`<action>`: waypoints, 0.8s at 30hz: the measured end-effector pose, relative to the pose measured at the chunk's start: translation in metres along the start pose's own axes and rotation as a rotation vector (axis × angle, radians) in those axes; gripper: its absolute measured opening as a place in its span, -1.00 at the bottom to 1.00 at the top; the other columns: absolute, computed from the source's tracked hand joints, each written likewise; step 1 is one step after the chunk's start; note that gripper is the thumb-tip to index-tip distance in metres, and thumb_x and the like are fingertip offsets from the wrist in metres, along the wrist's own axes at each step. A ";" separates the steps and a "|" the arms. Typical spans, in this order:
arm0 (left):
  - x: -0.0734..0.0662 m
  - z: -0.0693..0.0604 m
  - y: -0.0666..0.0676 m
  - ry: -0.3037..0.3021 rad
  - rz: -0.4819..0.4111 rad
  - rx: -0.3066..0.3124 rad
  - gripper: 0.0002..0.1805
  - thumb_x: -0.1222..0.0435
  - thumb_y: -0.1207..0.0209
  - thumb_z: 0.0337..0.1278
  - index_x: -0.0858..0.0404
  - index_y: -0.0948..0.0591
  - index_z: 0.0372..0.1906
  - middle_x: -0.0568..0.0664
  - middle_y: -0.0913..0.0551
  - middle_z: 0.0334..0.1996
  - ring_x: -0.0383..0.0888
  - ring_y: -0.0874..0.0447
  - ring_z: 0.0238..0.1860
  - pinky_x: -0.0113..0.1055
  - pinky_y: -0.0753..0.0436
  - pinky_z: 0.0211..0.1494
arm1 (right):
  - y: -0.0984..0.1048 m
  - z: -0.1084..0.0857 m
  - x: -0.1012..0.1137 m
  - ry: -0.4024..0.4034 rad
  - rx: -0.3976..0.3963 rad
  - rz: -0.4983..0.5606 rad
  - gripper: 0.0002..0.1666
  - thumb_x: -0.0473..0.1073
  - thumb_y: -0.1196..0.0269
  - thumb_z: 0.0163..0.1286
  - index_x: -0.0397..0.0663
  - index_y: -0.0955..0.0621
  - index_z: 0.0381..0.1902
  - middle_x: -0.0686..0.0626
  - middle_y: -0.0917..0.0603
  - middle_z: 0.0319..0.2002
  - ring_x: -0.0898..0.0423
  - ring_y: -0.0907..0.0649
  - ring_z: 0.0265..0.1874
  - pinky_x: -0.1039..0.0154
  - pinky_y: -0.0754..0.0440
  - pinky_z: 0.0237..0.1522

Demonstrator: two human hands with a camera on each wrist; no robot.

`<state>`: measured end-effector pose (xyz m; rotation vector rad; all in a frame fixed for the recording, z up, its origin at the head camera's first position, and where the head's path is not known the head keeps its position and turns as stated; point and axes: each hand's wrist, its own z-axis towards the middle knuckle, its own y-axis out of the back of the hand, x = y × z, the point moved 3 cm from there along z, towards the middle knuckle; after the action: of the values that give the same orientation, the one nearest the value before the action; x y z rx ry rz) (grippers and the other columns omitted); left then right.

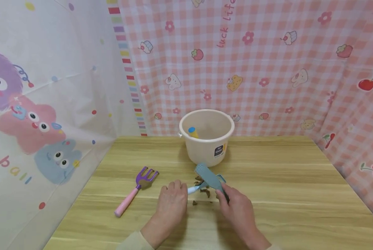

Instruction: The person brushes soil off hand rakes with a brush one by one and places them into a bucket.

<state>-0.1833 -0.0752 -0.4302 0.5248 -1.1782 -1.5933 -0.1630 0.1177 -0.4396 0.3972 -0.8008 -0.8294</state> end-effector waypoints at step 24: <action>0.000 -0.002 0.001 0.059 0.016 -0.073 -0.77 0.26 -0.32 0.12 0.28 -0.51 -0.31 -0.04 -0.34 -0.59 -0.19 -0.27 -0.61 -0.42 -0.22 -0.66 | 0.000 -0.002 -0.012 -0.072 0.018 -0.065 -0.88 -0.20 -0.39 0.27 -0.12 -0.73 -0.25 0.13 -0.57 -0.62 0.25 -0.43 -0.69 0.28 -0.38 -0.68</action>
<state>-0.1813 -0.0759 -0.4305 0.5107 -1.0738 -1.5904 -0.1669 0.1273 -0.4464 0.4132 -0.8667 -0.9016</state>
